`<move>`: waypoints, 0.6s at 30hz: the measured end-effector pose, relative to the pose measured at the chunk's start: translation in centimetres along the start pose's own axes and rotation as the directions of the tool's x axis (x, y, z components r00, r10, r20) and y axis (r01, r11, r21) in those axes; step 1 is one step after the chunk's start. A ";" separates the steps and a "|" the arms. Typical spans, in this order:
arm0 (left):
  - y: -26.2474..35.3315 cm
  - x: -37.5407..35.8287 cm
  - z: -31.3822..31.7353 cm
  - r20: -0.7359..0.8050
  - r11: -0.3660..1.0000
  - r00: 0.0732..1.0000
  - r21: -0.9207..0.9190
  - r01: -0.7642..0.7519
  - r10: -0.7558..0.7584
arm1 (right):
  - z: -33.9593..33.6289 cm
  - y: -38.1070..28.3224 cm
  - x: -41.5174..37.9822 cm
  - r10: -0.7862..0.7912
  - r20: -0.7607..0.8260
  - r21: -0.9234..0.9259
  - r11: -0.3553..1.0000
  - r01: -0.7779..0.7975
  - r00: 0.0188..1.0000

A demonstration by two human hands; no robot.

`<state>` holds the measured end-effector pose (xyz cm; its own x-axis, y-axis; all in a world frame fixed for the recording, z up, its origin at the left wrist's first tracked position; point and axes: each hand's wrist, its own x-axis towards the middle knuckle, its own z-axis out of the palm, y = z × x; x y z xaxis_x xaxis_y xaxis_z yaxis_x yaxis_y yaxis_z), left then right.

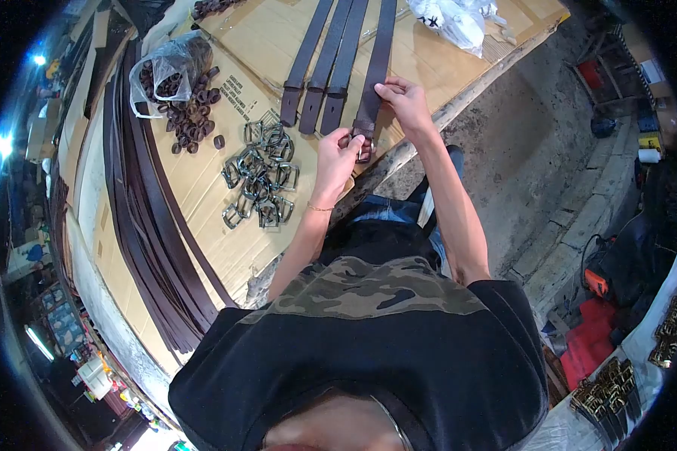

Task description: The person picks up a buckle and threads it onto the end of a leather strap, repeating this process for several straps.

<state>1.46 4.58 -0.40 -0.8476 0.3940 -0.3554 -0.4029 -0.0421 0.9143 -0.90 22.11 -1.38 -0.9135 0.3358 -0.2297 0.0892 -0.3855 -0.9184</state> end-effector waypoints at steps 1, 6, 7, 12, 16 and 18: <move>0.0 0.1 -0.1 -0.014 1.000 1.000 -0.011 0.005 -0.005 | 0.0 -0.5 -0.3 0.000 0.003 0.000 1.000 0.000 1.000; -0.1 -0.1 0.0 -0.006 0.997 1.000 -0.078 -0.015 0.014 | 0.3 -1.0 -2.8 0.308 0.197 -0.364 0.905 -0.222 0.931; -0.1 -0.3 0.1 -0.013 0.995 1.000 -0.095 -0.021 0.020 | 0.2 -0.9 -3.1 0.311 0.197 -0.367 0.903 -0.224 0.930; 0.9 -1.1 0.3 -0.089 0.910 0.968 0.372 -0.185 0.233 | 1.6 0.1 -4.2 0.051 0.114 -0.451 0.893 0.006 0.992; 3.4 -3.6 0.1 -0.037 0.520 0.922 0.834 -0.183 0.384 | 3.5 0.5 -5.3 -0.219 -0.009 -0.792 0.597 0.127 0.976; 3.9 -5.1 -1.0 -0.010 0.464 0.897 0.858 -0.219 0.442 | 4.8 0.1 -6.1 -0.310 -0.066 -0.832 0.542 0.119 0.948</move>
<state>3.82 1.46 4.81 -0.9418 0.3258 0.0830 0.2949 0.6823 0.6689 2.80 15.85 1.54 -0.8679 0.4946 0.0455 0.2699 0.5465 -0.7928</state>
